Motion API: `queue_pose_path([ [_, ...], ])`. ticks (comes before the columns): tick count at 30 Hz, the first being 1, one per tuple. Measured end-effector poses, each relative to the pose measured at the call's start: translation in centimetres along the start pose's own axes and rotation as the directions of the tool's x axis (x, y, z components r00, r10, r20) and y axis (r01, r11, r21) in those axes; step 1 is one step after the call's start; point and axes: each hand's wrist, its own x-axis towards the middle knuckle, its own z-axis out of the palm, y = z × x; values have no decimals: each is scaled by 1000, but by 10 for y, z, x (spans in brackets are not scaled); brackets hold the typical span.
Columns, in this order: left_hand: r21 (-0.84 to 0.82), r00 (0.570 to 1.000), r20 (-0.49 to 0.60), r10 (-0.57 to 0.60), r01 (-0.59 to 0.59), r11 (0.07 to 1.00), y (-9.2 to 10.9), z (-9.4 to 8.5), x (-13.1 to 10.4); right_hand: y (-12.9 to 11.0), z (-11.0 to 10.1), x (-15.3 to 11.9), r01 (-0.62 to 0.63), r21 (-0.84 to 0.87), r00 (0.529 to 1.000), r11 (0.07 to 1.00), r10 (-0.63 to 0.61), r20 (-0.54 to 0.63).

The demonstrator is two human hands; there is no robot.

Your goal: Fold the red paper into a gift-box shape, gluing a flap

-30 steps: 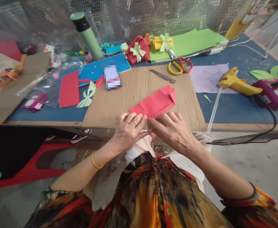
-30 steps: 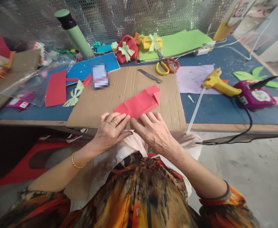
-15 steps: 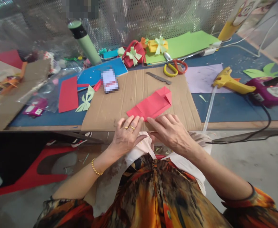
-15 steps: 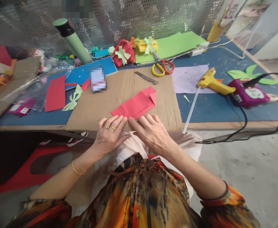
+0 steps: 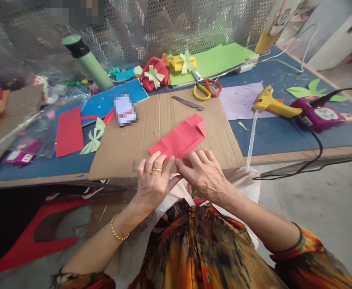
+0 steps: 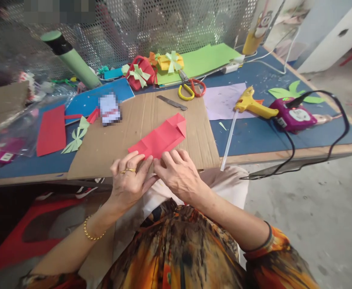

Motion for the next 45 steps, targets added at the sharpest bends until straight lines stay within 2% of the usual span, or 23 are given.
queue_pose_path([
  [6,5,999,-10,-45,45,999,13,2,-5,0,1,-1,8,4,1000,1000,-8,-6],
  [11,-19,998,-26,-51,51,999,14,0,-6,-2,0,-1,-20,3,1000,1000,20,-8],
  [15,-38,995,-94,-27,23,999,11,8,-4,-4,1,-1,-48,-3,999,999,48,7],
  [19,-3,988,-150,-27,26,1000,13,19,-5,-5,2,-2,-60,12,998,998,60,-26],
  [22,49,990,-128,-50,57,997,19,24,-7,-1,-1,-3,-38,53,999,998,39,-13],
  [27,53,985,-56,-165,168,984,30,27,-11,13,-8,-9,15,113,1000,994,-17,14],
  [30,90,982,-58,-181,185,979,34,27,-11,16,-6,-11,29,125,999,992,-27,-20],
  [33,109,984,-84,-160,169,980,33,25,-9,11,0,-13,93,139,993,986,-82,-83],
  [38,72,990,-96,-105,112,991,21,20,-10,-8,3,-9,61,79,992,995,-51,-118],
  [42,-14,994,-93,-50,49,999,-7,12,-19,-18,-2,-2,67,138,994,988,-54,-99],
  [45,-23,996,-73,-45,43,999,-29,8,-28,-10,-8,-5,88,198,985,976,-56,-161],
])
